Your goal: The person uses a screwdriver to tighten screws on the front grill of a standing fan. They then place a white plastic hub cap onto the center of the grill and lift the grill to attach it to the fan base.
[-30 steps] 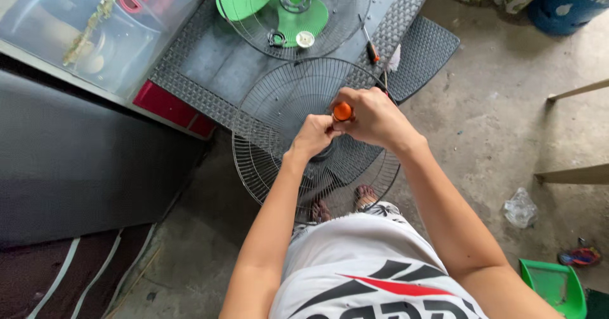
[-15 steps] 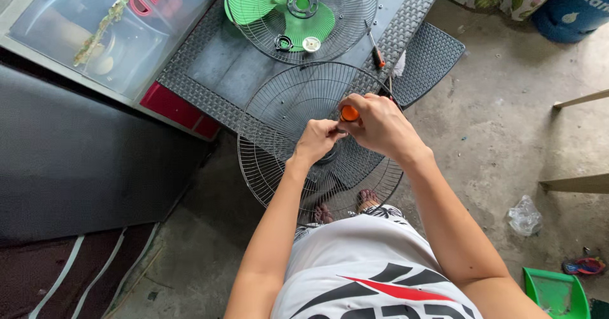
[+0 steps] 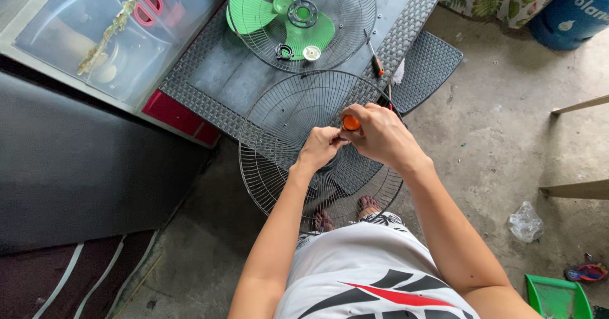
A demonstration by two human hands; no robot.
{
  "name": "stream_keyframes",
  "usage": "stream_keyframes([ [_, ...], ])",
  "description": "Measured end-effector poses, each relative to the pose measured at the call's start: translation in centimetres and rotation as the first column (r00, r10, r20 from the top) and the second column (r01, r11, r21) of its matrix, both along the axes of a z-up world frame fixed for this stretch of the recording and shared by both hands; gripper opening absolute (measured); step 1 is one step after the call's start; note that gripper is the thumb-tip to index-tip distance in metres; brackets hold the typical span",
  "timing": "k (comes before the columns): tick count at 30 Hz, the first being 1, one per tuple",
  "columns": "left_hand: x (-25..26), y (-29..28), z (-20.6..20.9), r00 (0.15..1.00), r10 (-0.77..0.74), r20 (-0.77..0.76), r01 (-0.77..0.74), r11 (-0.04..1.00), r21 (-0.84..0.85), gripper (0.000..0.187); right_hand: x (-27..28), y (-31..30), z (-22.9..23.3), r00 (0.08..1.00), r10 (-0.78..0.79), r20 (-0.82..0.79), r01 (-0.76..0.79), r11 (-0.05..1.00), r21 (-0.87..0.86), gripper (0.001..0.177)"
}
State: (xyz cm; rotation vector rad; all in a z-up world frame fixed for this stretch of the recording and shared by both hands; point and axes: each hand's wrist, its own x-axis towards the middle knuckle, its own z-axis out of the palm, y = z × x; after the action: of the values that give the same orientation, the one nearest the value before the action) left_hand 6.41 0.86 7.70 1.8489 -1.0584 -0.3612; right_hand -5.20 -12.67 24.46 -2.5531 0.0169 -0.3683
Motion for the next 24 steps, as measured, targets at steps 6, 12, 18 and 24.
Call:
stream_keyframes([
  [6, 0.0, 0.0, -0.1, 1.0, -0.015, 0.001, 0.015, 1.0, -0.015, 0.014, -0.2, 0.0, 0.3, 0.998, -0.03, -0.053, 0.031, 0.999, 0.031, 0.034],
  [12, 0.0, 0.1, 0.0, 1.0, -0.014, -0.006, 0.014, 1.0, 0.007, 0.013, -0.1, 0.2, 0.4, 0.996, -0.041, -0.084, 0.044, 0.999, 0.029, 0.034],
  [18, -1.0, 0.3, 2.2, 0.998, 0.057, 0.032, -0.054, 0.994, -0.097, 0.021, 0.6, -0.2, 0.8, 0.985, -0.053, -0.162, 0.07, 0.993, 0.097, 0.033],
  [24, -0.6, 0.2, 4.6, 0.962, 0.088, 0.257, -0.041, 0.982, -0.186, 0.022, 1.8, 0.4, 0.1, 0.956, -0.165, -0.244, 0.166, 0.986, -0.017, 0.045],
])
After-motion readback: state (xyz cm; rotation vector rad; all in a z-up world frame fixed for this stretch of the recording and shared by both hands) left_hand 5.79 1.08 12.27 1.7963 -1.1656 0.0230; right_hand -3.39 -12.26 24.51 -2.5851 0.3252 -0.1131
